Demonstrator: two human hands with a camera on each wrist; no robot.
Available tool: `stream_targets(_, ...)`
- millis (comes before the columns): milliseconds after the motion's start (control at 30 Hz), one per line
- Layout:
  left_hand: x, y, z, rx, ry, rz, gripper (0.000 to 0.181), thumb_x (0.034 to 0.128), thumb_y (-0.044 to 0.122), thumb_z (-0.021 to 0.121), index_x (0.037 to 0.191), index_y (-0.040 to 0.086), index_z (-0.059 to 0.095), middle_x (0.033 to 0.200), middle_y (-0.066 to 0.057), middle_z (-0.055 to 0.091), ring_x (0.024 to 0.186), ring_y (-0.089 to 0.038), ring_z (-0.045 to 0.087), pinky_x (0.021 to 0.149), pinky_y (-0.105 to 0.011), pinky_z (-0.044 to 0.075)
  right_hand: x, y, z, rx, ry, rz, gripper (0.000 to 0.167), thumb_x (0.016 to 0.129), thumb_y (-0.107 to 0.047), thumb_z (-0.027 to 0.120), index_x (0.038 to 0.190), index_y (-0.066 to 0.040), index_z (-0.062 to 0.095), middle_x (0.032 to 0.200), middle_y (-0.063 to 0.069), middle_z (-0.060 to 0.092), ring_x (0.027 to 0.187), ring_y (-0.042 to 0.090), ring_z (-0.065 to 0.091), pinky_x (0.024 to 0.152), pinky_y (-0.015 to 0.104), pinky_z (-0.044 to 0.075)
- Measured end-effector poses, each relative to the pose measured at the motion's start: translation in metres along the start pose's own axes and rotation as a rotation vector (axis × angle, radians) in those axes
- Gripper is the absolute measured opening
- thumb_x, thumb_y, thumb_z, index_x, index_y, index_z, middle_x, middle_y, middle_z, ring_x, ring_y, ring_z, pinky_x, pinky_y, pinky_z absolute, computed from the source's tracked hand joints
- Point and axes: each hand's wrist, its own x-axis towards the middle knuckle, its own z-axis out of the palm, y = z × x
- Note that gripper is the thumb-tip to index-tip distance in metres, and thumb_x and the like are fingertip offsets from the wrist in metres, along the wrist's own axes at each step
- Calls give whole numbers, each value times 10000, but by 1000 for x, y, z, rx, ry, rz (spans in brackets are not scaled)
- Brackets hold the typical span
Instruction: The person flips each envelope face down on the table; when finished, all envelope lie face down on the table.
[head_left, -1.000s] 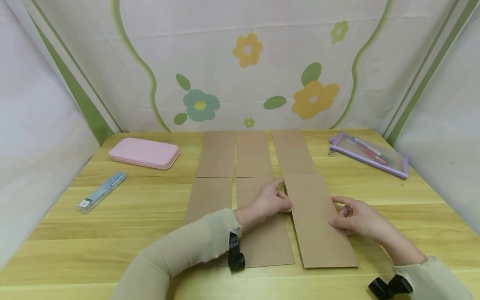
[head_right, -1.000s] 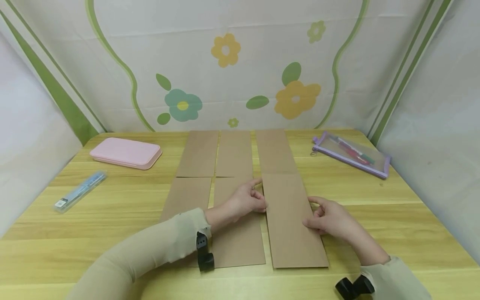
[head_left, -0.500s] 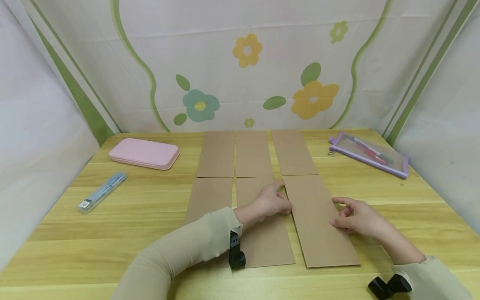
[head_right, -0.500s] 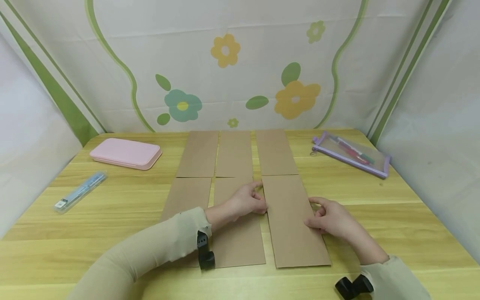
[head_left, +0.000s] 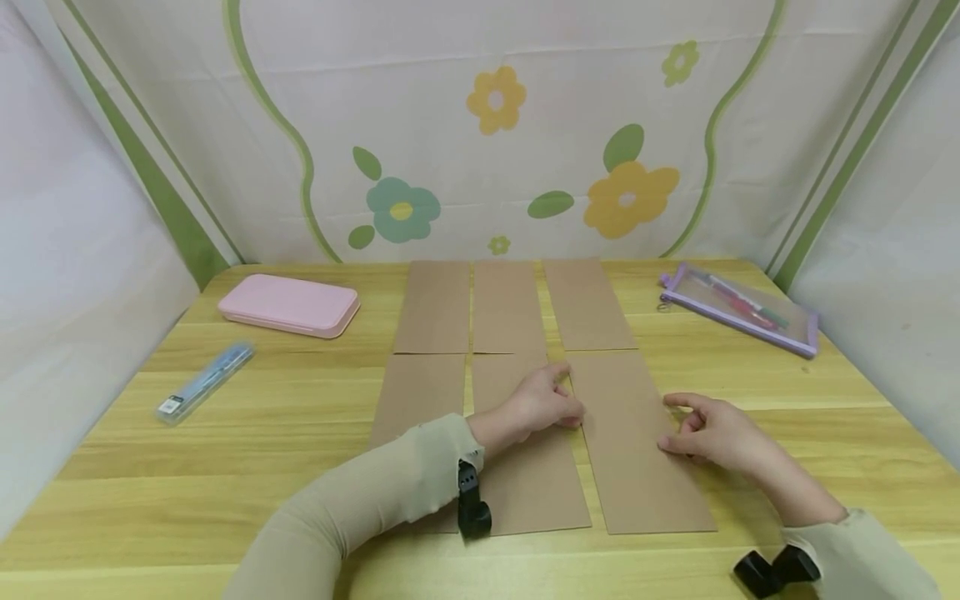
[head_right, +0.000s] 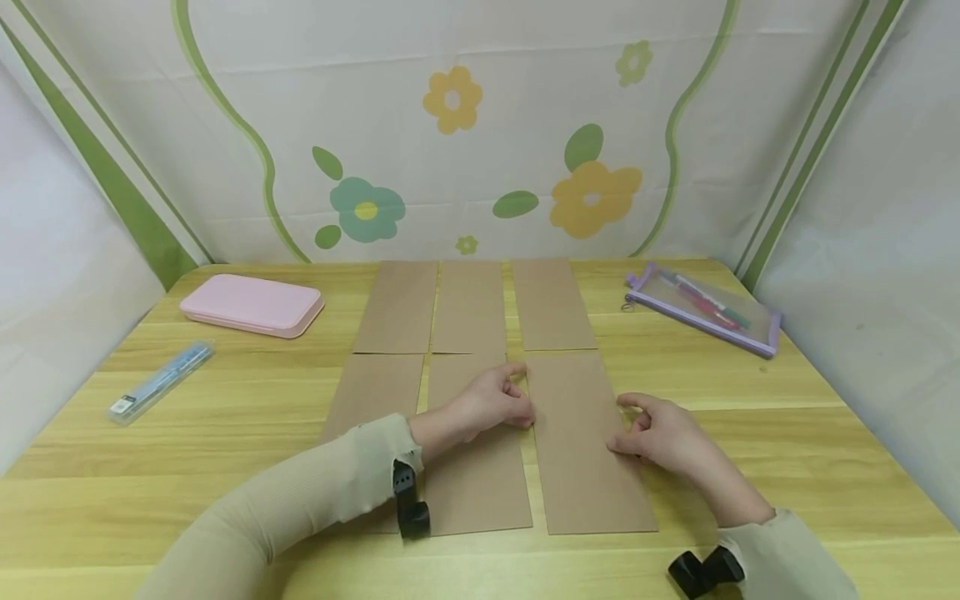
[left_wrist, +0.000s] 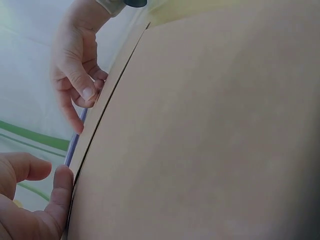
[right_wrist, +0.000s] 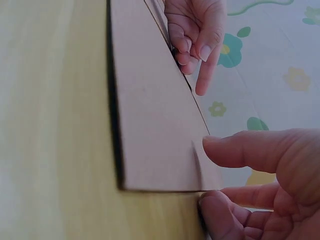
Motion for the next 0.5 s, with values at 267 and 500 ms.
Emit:
stream_targets(267,-6,5,-5,34,41,73,711,765,5,631,1415,61,348,827,-15,626,671,-89,559,583,-184,440,1,-12,-9,25,-3,-22,739,796,-173,703,1363,104,319,764,67,579,593,116,517,529,260,475)
stream_targets(500,-18,13,-20,-101,72,191,660,778,-20,623,1389,31,379,995,-102,577,773,-101,544,681,-207,474,1,-35,-18,20,32,-133,650,858,-202,649,1375,49,346,801,83,573,610,113,508,539,263,466)
